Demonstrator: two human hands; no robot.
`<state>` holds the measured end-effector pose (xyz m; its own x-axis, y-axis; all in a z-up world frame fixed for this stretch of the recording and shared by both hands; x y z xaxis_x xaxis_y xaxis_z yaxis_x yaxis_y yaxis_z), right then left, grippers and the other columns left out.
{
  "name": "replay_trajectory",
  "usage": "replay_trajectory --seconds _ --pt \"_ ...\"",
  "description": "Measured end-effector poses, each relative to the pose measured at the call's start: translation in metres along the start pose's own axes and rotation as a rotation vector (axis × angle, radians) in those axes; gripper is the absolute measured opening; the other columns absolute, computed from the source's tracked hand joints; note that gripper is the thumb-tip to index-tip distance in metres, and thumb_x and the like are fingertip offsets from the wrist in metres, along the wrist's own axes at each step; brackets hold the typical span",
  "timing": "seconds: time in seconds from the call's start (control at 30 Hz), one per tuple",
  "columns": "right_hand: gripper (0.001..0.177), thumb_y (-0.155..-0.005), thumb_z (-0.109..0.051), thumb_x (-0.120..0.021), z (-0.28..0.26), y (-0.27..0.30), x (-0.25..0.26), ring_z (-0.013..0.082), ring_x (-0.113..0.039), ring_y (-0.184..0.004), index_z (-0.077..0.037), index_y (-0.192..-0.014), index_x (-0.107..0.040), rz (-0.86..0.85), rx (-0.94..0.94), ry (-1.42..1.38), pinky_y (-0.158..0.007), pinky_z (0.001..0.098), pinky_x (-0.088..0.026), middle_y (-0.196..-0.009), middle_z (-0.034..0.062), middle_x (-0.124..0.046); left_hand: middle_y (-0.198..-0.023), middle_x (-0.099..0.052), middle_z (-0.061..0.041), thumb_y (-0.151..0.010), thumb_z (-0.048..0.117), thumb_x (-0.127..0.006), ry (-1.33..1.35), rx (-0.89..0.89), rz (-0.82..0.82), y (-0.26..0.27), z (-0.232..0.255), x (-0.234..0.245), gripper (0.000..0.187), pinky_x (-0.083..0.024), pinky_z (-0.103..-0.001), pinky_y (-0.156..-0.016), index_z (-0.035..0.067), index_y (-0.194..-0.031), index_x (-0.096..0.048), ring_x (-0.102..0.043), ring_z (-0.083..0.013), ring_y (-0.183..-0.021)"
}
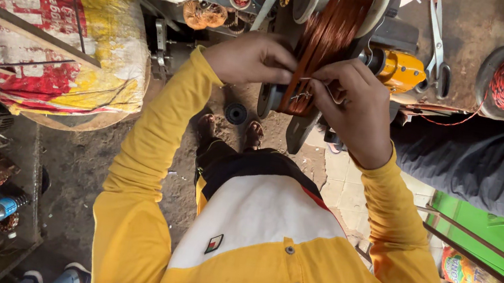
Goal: The person winds copper wire onto a motor stator using a winding machine. They secure the wire with a thin tie, cut the tie with scissors, and repeat the winding process multiple times.
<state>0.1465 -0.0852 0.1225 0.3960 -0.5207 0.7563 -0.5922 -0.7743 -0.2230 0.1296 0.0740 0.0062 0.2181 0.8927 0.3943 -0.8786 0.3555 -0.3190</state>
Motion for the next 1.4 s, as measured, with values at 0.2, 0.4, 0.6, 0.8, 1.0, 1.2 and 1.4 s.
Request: replay_trajectory --seconds 0.2,0.4,0.6,0.8,1.0,1.2,1.4 --pt "0.015 -0.094 -0.004 -0.080 -0.003 -0.001 0.004 0.0196 -0.066 -0.075 -0.003 -0.107 -0.073 0.003 0.034 0.060 -0.067 0.0305 -0.052 -0.096 0.0084 -0.068 -0.105 -0.071 -0.009 -0.095 0.029 -0.074 -0.108 0.162 0.134 0.007 0.002 0.002 0.026 -0.058 -0.035 -0.078 0.007 -0.108 -0.076 -0.072 -0.0216 -0.088" --pt "0.015 -0.094 -0.008 -0.079 -0.005 0.005 0.006 0.0252 -0.069 -0.079 -0.005 -0.107 -0.073 -0.010 0.061 0.142 -0.070 0.0332 -0.055 -0.100 0.0097 -0.069 -0.103 -0.071 -0.008 -0.103 0.025 -0.067 -0.223 0.242 0.355 0.033 0.045 0.011 0.020 -0.055 -0.031 -0.068 0.006 -0.104 -0.073 -0.069 -0.0183 -0.072" --pt "0.014 -0.094 -0.003 -0.076 0.007 0.005 -0.007 0.0225 -0.069 -0.078 -0.004 -0.106 -0.068 -0.092 -0.051 -0.006 -0.066 0.0330 -0.054 -0.095 0.0100 -0.062 -0.096 -0.066 -0.010 -0.109 0.018 -0.056 -0.207 0.292 0.578 0.041 0.079 -0.009 0.017 -0.054 -0.035 -0.069 0.002 -0.109 -0.063 -0.069 -0.0224 -0.078" --pt "0.022 -0.090 -0.001 -0.079 0.000 0.006 0.004 0.0303 -0.059 -0.097 -0.003 -0.108 -0.068 0.034 0.092 0.047 -0.084 0.0386 -0.050 -0.104 0.0151 -0.055 -0.108 -0.071 -0.008 -0.105 0.015 -0.066 -0.201 0.232 0.711 0.042 0.091 -0.011 0.013 -0.057 -0.034 -0.074 0.006 -0.114 -0.068 -0.071 -0.0234 -0.086" --pt "0.020 -0.092 -0.001 -0.080 0.006 0.010 -0.003 0.0286 -0.061 -0.097 -0.004 -0.109 -0.070 0.025 0.079 -0.034 -0.084 0.0376 -0.051 -0.101 0.0115 -0.058 -0.108 -0.071 0.001 -0.094 0.014 -0.080 -0.646 0.069 0.742 0.033 0.107 -0.020 0.024 -0.057 -0.034 -0.080 0.014 -0.117 -0.075 -0.066 -0.0196 -0.091" --pt "0.019 -0.094 -0.004 -0.082 0.010 0.005 -0.002 0.0262 -0.063 -0.096 -0.005 -0.110 -0.071 0.082 0.052 -0.035 -0.082 0.0356 -0.052 -0.105 0.0113 -0.061 -0.098 -0.069 -0.001 -0.086 0.014 -0.088 -0.808 0.074 0.741 0.036 0.097 -0.026 0.029 -0.051 -0.034 -0.070 0.016 -0.115 -0.080 -0.062 -0.0188 -0.082" --pt "0.029 -0.091 -0.015 -0.078 0.011 0.017 -0.002 0.0284 -0.057 -0.097 -0.008 -0.116 -0.065 0.111 0.142 -0.161 -0.086 0.0414 -0.048 -0.099 0.0086 -0.055 -0.109 -0.063 -0.008 -0.085 0.010 -0.092 -0.472 0.163 0.687 0.035 0.082 -0.024 0.033 -0.053 -0.038 -0.088 0.011 -0.115 -0.079 -0.063 -0.0263 -0.099"
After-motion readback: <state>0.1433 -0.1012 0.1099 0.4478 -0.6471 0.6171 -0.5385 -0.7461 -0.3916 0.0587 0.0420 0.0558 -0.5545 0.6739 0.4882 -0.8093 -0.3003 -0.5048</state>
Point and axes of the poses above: each hand's wrist, its own y-axis away from the middle knuckle, its own x-axis out of the back of the hand, z = x × y, the point moved 7 cm from there along -y, towards the middle knuckle
